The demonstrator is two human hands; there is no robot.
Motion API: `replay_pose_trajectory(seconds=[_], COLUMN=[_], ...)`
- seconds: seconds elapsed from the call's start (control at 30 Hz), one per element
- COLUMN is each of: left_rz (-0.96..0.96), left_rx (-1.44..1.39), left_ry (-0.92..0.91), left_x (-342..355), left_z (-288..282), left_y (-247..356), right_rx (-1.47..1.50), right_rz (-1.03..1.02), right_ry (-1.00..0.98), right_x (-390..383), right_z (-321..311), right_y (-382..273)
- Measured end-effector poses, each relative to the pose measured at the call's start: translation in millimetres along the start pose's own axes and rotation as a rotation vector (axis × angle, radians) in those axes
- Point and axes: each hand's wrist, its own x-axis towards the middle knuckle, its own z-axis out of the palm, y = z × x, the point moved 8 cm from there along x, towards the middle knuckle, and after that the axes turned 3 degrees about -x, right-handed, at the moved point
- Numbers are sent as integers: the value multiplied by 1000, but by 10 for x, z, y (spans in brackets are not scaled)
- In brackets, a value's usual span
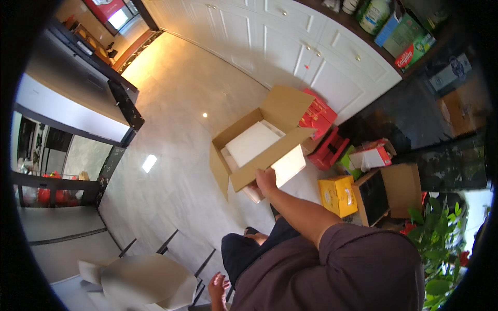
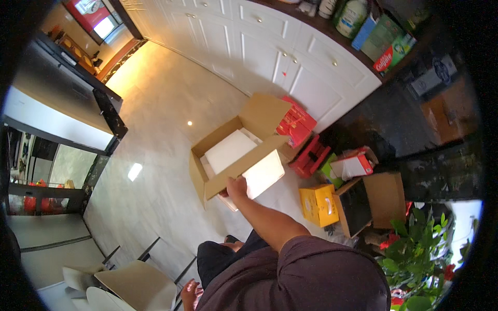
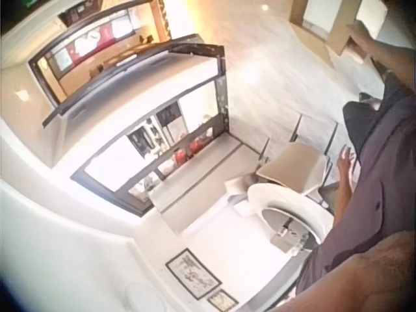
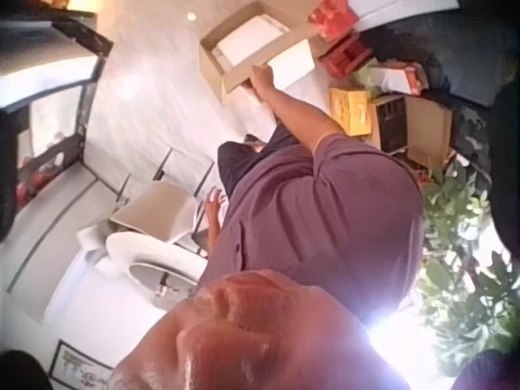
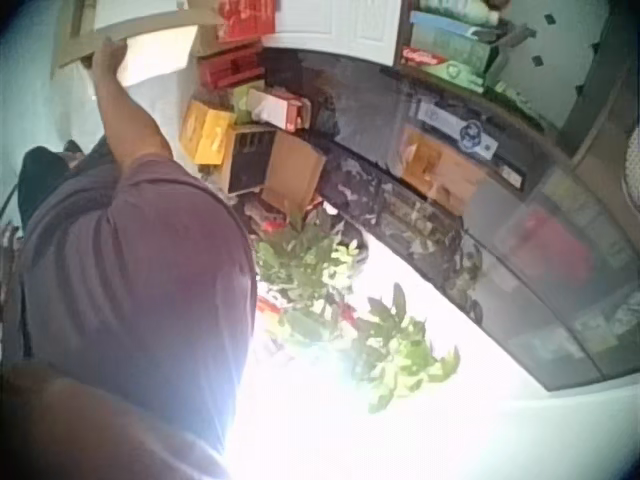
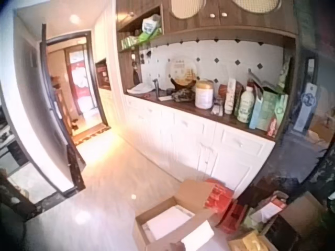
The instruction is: The person sits on the floor and attaches white glass shades to the arms of a brass chandelier. They then stand up, carry the chandelier through the house, and place it on the floor in a stairwell.
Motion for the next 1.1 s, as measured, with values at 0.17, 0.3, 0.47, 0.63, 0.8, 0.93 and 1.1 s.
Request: replay_pose_trajectory(seconds=[0.17, 0.3, 0.47, 0.63, 0.8, 0.93, 1.1], left_rz=[290, 105, 518, 160, 82, 114, 71], left_rx=[467, 43, 616, -157, -159, -74, 481], left_ry=[-88, -78, -134, 126, 262, 221, 24], left_x=[168, 479, 1111, 1731, 1549, 1677, 1940], left_z=[142, -148, -709, -1550, -1800, -1875, -1887], left_y=[4, -298, 231, 1075, 2158, 1997, 1947], right_rx=[56, 27, 50, 139, -112, -289, -594], right_rz=[-134, -163, -254, -365, -230, -20, 386], right_ry=[-140, -223, -248, -344, -105, 288, 189], right_x=[725, 1037, 1104, 1682, 2557, 2821, 2312], right_z=[876, 1657, 2572, 2917, 2071, 1216, 1281], right_y=[-1000, -1582, -2252, -2469, -1771, -866, 234])
